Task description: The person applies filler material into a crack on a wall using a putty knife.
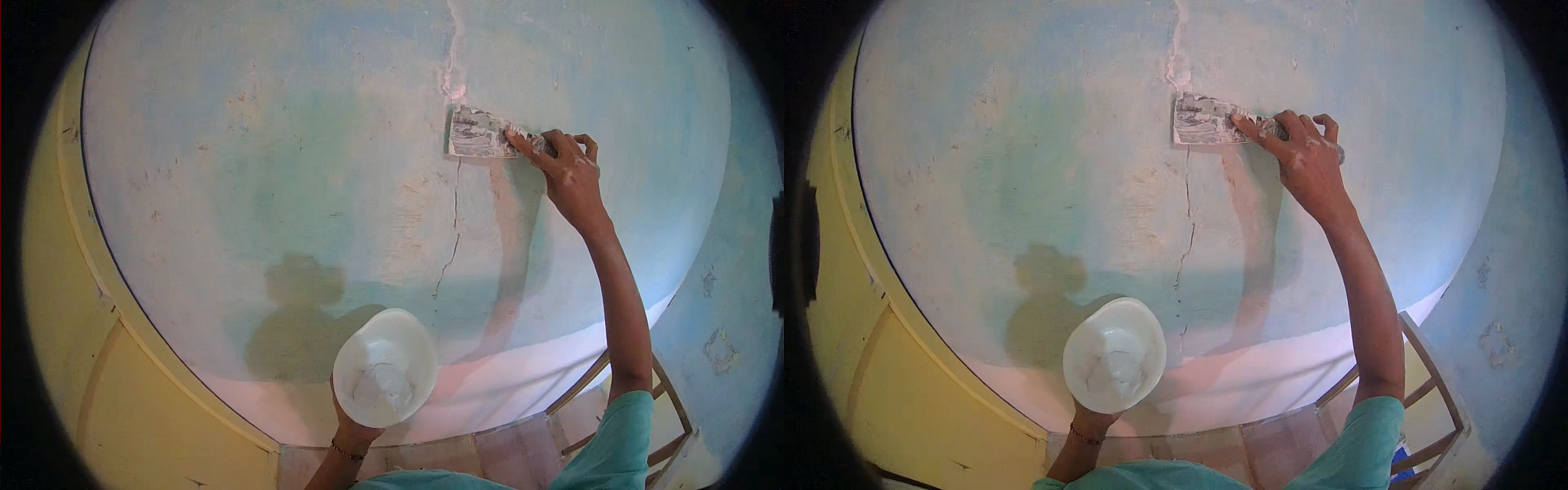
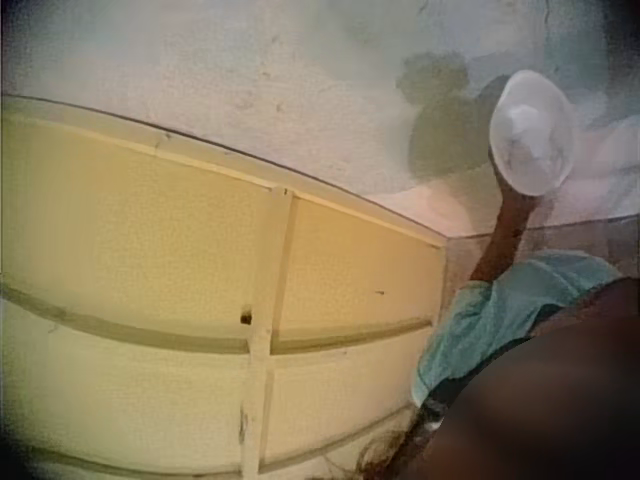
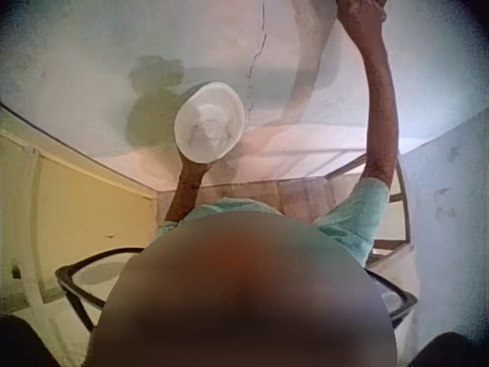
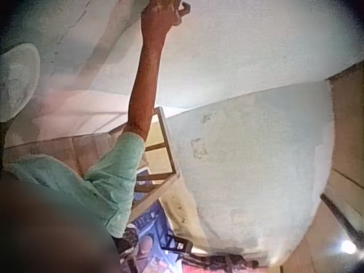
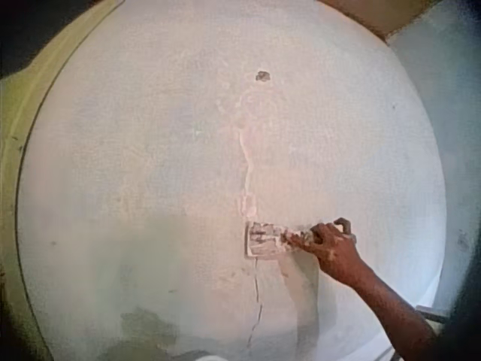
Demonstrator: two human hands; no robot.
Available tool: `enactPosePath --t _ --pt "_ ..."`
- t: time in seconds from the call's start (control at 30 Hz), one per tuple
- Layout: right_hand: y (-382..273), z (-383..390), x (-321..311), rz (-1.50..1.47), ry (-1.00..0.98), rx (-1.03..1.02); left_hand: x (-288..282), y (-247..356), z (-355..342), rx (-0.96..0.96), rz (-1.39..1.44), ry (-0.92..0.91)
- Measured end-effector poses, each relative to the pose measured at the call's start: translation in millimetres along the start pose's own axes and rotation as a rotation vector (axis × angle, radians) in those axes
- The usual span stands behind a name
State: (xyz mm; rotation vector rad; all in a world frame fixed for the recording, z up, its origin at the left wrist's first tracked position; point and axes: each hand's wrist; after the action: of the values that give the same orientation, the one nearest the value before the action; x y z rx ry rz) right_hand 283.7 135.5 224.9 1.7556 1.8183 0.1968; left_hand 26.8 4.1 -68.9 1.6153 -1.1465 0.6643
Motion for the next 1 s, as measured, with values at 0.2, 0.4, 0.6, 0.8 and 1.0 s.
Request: enactPosePath --t 0.2,0.4,0.6,0.8,1.0 --pt "12 0 3 -0.017 -0.011 0.004 2 -6 -10 -0.031 0.156 0.012" --pt "15 -3 9 0.041 0.1 -0.073 -25 -25 -8 0.054 -0.177 0.069" --pt "18 -5 9 0.126 0.15 -0.086 -30 -30 -13 0.007 -0.023 -0.001" --pt "16 -8 15 0.049 -0.023 0.014 -11 -19 -16 -0.057 0.098 -0.023" --pt "21 -8 15 0.151 0.039 -0.066 2 -8 -18 -0.087 0.13 -0.013"
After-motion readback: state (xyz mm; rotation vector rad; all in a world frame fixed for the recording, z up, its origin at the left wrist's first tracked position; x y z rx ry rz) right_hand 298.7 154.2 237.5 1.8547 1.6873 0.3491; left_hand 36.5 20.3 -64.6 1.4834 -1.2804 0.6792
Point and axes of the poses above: each hand's wrist, its own z-axis away from the middle knuckle, its own x-axis out of the palm, y = z × x, and after that the axes turned 8 degrees about -y, right-handed
